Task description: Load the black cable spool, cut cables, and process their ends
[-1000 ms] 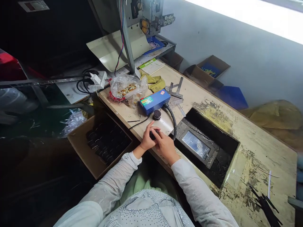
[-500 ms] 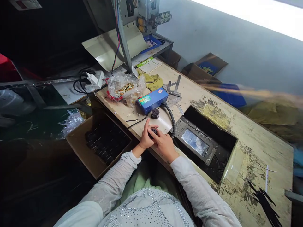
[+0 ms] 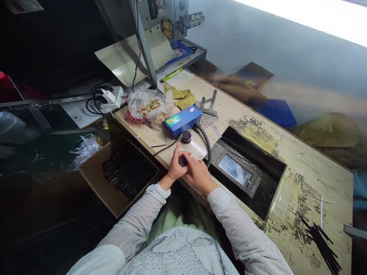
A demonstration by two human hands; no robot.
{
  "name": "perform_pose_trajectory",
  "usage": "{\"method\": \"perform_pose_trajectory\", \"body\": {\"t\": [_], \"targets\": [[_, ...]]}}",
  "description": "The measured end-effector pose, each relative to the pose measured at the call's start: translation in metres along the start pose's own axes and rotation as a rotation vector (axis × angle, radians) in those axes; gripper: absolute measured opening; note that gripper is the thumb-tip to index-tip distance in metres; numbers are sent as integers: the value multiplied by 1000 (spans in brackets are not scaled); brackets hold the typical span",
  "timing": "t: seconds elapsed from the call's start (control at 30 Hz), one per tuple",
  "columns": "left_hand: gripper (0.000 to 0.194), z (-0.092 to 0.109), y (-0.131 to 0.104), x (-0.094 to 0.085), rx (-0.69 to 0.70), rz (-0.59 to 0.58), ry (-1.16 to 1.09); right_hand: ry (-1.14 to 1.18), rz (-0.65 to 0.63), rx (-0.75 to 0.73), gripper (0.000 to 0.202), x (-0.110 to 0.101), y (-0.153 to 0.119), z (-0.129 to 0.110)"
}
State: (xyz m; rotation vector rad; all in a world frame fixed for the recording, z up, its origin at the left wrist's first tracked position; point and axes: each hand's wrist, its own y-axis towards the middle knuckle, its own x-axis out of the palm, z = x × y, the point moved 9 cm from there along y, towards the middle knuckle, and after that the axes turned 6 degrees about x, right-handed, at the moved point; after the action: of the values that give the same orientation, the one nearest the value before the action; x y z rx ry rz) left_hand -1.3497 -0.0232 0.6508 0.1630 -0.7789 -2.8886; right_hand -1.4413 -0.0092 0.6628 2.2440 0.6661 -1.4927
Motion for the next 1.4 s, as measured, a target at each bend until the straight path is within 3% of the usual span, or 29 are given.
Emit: {"method": "perform_pose_trajectory", "body": {"t": [0.13, 0.3, 0.5, 0.67, 0.8, 0.9, 1.07, 1.2, 1.4], "targets": [[95, 1, 0, -2, 4, 27, 54, 110, 75, 9, 84, -1, -1, 4], [91, -3, 0, -3, -46, 15, 57, 179, 70, -11, 80, -1, -1, 3], [76, 2, 4, -4, -39, 4, 25, 417, 110, 197, 80, 6, 0, 24], [54, 1, 7, -8, -70, 34, -14, 642, 86, 228, 81, 12, 8, 30], [43, -12, 9, -17, -188, 139, -112, 771, 85, 302, 62, 7, 12, 38], [41, -25, 6, -26, -322, 280, -224, 650, 146, 348, 46, -5, 10, 39], [41, -34, -4, -29, -471, 435, -390, 250, 60, 230, 80, -9, 18, 7], [42, -30, -10, -22, -500, 465, -482, 143, -46, 209, 83, -1, 27, -4], [39, -21, -11, -13, -479, 423, -483, 153, -86, 152, 68, -5, 31, -10]]}}
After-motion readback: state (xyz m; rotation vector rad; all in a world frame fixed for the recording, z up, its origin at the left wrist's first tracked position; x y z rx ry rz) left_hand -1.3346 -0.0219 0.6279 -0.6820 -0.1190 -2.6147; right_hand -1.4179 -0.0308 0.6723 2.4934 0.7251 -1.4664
